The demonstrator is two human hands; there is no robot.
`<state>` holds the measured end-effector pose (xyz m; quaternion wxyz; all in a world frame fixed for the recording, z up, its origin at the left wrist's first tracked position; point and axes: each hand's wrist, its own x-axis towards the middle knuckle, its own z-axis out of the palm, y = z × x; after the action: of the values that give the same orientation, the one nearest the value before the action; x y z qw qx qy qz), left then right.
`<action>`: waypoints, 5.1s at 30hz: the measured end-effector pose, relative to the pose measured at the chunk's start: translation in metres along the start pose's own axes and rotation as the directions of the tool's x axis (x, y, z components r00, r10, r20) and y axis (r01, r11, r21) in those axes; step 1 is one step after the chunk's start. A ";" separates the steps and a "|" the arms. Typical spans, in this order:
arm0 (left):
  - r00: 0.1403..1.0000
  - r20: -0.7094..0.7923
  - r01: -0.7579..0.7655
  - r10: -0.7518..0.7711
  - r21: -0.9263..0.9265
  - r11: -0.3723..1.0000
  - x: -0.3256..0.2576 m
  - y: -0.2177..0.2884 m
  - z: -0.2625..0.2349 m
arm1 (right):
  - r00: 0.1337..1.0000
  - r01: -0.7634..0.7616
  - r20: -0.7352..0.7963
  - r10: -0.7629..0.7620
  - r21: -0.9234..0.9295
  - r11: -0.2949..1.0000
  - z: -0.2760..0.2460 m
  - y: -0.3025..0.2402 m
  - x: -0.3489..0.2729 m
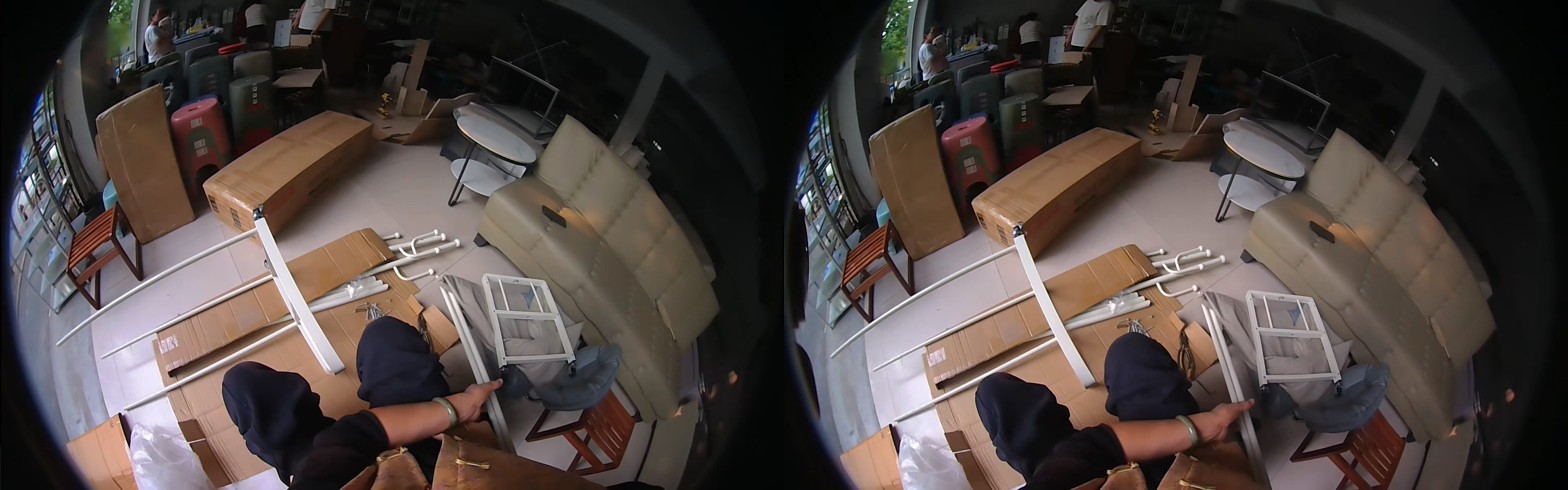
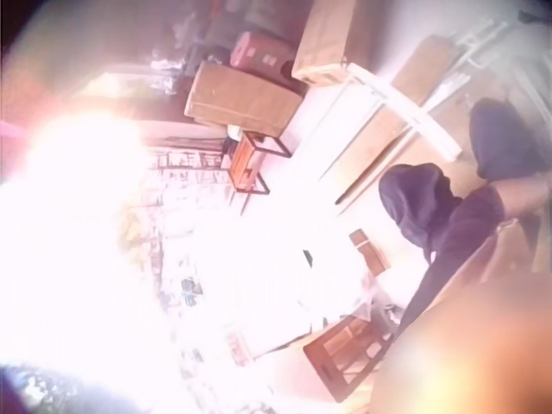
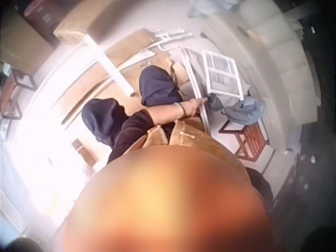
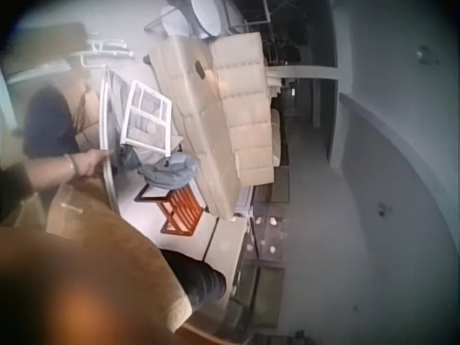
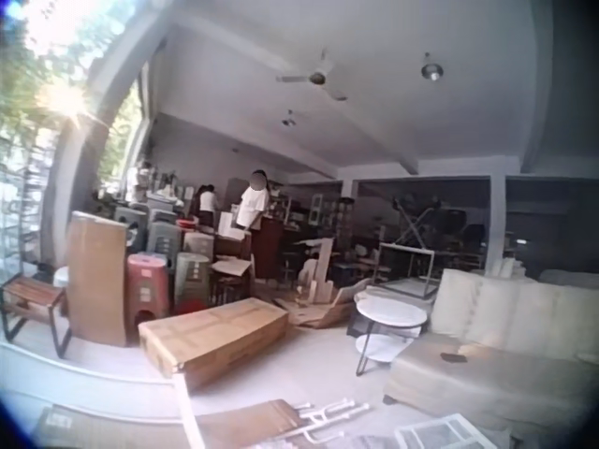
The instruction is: The person assembles a white metal furniture frame by inserting horizontal bars into vertical supports and securing them with screws. The person uses a screwdriver to tighten the fasteners and adjusts the frame orientation as needed.
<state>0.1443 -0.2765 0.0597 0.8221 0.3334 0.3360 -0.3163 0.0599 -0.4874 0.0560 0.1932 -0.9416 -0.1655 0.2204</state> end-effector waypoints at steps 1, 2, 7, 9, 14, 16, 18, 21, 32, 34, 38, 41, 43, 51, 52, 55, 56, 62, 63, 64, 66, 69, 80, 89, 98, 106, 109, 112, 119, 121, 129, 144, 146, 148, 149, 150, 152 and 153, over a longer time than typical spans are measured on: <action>0.996 0.056 0.073 -0.070 -0.046 0.996 0.002 -0.002 0.001 | 1.000 -0.009 -0.001 0.009 -0.004 1.000 -0.005 0.002 -0.006; 0.998 0.054 0.023 -0.022 -0.017 1.000 0.001 -0.003 0.003 | 1.000 -0.015 -0.002 0.015 -0.011 1.000 -0.010 0.003 -0.011; 0.972 0.171 -0.132 0.163 -0.181 0.975 -0.017 0.022 0.003 | 1.000 -0.029 0.002 0.029 -0.065 0.997 -0.044 0.018 -0.035; 0.934 0.191 -0.219 0.302 -0.360 0.907 -0.033 0.040 0.004 | 0.999 -0.036 0.009 0.037 -0.102 0.994 -0.064 0.026 -0.045; 0.696 0.081 -0.600 0.713 -0.480 0.640 -0.121 0.115 -0.013 | 0.991 0.120 -0.026 -0.133 -0.285 0.951 -0.122 0.022 -0.028; 0.484 0.032 -0.744 0.875 -0.512 0.430 -0.173 0.144 -0.029 | 0.884 0.373 -0.195 -0.425 -0.252 0.893 -0.139 -0.007 0.012; 0.256 -0.065 -0.861 0.964 -0.469 0.197 -0.229 0.165 -0.051 | 0.814 0.467 -0.268 -0.516 -0.226 0.855 -0.155 -0.048 0.053; 0.093 -0.376 -0.892 0.922 -0.443 -0.091 -0.304 0.166 -0.094 | 0.520 0.713 -0.294 -0.802 -0.367 0.597 -0.167 -0.119 0.100; -0.017 -0.751 -0.882 0.661 -0.299 -0.363 -0.343 0.009 -0.177 | 0.257 0.955 0.222 -0.941 -0.209 0.211 -0.122 -0.273 0.133; -0.047 -0.776 -0.855 0.629 -0.294 -0.428 -0.342 0.002 -0.184 | 0.171 0.968 0.201 -0.965 -0.219 0.126 -0.117 -0.299 0.137; -0.034 -0.848 -0.792 0.529 -0.300 -0.532 -0.359 -0.001 -0.203 | 0.079 0.963 0.115 -0.990 -0.264 0.047 -0.118 -0.343 0.142; -0.143 -0.851 -0.750 0.506 -0.240 -0.617 -0.372 -0.003 -0.214 | 0.010 0.964 0.110 -0.994 -0.264 -0.020 -0.116 -0.370 0.139; -0.217 -0.841 -0.749 0.496 -0.183 -0.637 -0.378 -0.004 -0.219 | -0.038 0.971 0.088 -0.995 -0.230 -0.058 -0.111 -0.385 0.136; -0.314 -0.838 -0.736 0.446 -0.081 -0.672 -0.384 -0.010 -0.234 | -0.085 0.992 0.069 -0.994 -0.090 -0.092 -0.093 -0.413 0.138; -0.341 -0.818 -0.745 0.463 -0.066 -0.664 -0.386 -0.011 -0.236 | -0.059 0.993 0.092 -0.994 -0.097 -0.068 -0.093 -0.412 0.140; -0.354 -0.825 -0.732 0.441 -0.049 -0.679 -0.390 -0.013 -0.243 | 0.026 0.996 0.153 -0.988 -0.088 0.013 -0.103 -0.402 0.155; -0.364 -0.821 -0.740 0.441 -0.033 -0.672 -0.392 -0.014 -0.244 | 0.065 0.995 0.169 -0.983 -0.082 0.052 -0.107 -0.396 0.161; -0.347 -0.847 -0.706 0.403 -0.047 -0.706 -0.399 -0.016 -0.257 | 0.250 0.952 0.051 -0.967 0.168 0.255 -0.118 -0.362 0.189; -0.365 -0.827 -0.697 0.428 -0.062 -0.714 -0.398 -0.015 -0.259 | 0.297 0.917 0.020 -0.955 0.273 0.291 -0.116 -0.359 0.191; -0.382 -0.807 -0.694 0.450 -0.071 -0.716 -0.396 -0.015 -0.260 | 0.345 0.874 -0.013 -0.939 0.370 0.316 -0.115 -0.355 0.193; -0.388 -0.800 -0.662 0.457 -0.102 -0.742 -0.394 -0.013 -0.262 | 0.526 0.620 -0.046 -0.849 0.704 0.346 -0.106 -0.352 0.195; -0.416 -0.779 -0.672 0.469 -0.084 -0.736 -0.392 -0.009 -0.262 | 0.702 0.381 -0.087 -0.707 0.884 0.270 -0.094 -0.355 0.199; -0.447 -0.779 -0.662 0.440 -0.043 -0.748 -0.404 -0.013 -0.256 | 0.773 0.244 -0.018 -0.634 0.931 0.271 -0.056 -0.384 0.185; -0.482 -0.763 -0.692 0.431 0.030 -0.721 -0.400 -0.010 -0.253 | 0.721 0.316 -0.073 -0.689 0.919 0.234 -0.055 -0.397 0.169; -0.381 -0.789 -0.674 0.481 -0.118 -0.729 -0.414 -0.015 -0.264 | 0.616 0.458 -0.023 -0.788 0.824 0.334 -0.064 -0.384 0.172; -0.426 -0.778 -0.669 0.462 -0.073 -0.740 -0.425 -0.020 -0.260 | 0.678 0.286 0.087 -0.730 0.883 0.372 -0.056 -0.386 0.171; -0.450 -0.763 -0.658 0.464 -0.068 -0.750 -0.426 -0.023 -0.260 | 0.665 0.295 0.110 -0.738 0.870 0.395 -0.058 -0.386 0.171; -0.462 -0.758 -0.653 0.460 -0.061 -0.755 -0.427 -0.028 -0.265 | 0.632 0.311 0.074 -0.771 0.888 0.340 -0.061 -0.386 0.171; -0.458 -0.786 -0.630 0.415 -0.041 -0.775 -0.428 -0.038 -0.280 | 0.669 0.286 0.078 -0.740 0.891 0.353 -0.058 -0.385 0.174; -0.450 -0.798 -0.642 0.402 -0.025 -0.766 -0.428 -0.040 -0.284 | 0.663 0.286 0.086 -0.744 0.889 0.358 -0.055 -0.385 0.176; -0.444 -0.871 -0.626 0.212 0.133 -0.768 -0.427 -0.044 -0.296 | 0.659 0.243 0.073 -0.748 0.921 0.303 -0.048 -0.383 0.177; -0.435 -0.866 -0.711 0.247 0.162 -0.684 -0.399 -0.084 -0.351 | 0.648 0.320 0.069 -0.758 0.879 0.354 -0.036 -0.387 0.184; -0.447 -0.854 -0.712 0.266 0.160 -0.684 -0.395 -0.092 -0.362 | 0.646 0.318 0.088 -0.758 0.872 0.372 -0.032 -0.387 0.185; -0.472 -0.838 -0.709 0.274 0.177 -0.682 -0.391 -0.100 -0.371 | 0.644 0.310 0.103 -0.758 0.871 0.381 -0.028 -0.388 0.185; -0.454 -0.846 -0.721 0.278 0.167 -0.672 -0.391 -0.105 -0.374 | 0.639 0.306 0.110 -0.762 0.872 0.382 -0.027 -0.390 0.184; -0.440 -0.849 -0.731 0.293 0.150 -0.665 -0.389 -0.109 -0.377 | 0.634 0.303 0.116 -0.765 0.872 0.384 -0.026 -0.392 0.182; -0.424 -0.856 -0.731 0.295 0.131 -0.670 -0.387 -0.115 -0.380 | 0.618 0.265 0.172 -0.767 0.873 0.409 -0.028 -0.399 0.178; -0.369 -0.889 -0.734 0.271 0.100 -0.672 -0.387 -0.118 -0.380 | 0.606 0.229 0.220 -0.764 0.872 0.433 -0.029 -0.404 0.174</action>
<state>-0.2949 0.0589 0.1060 0.5816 0.0703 0.1961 0.7863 0.1301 -0.0754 0.1956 0.5740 -0.5367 -0.3931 0.4774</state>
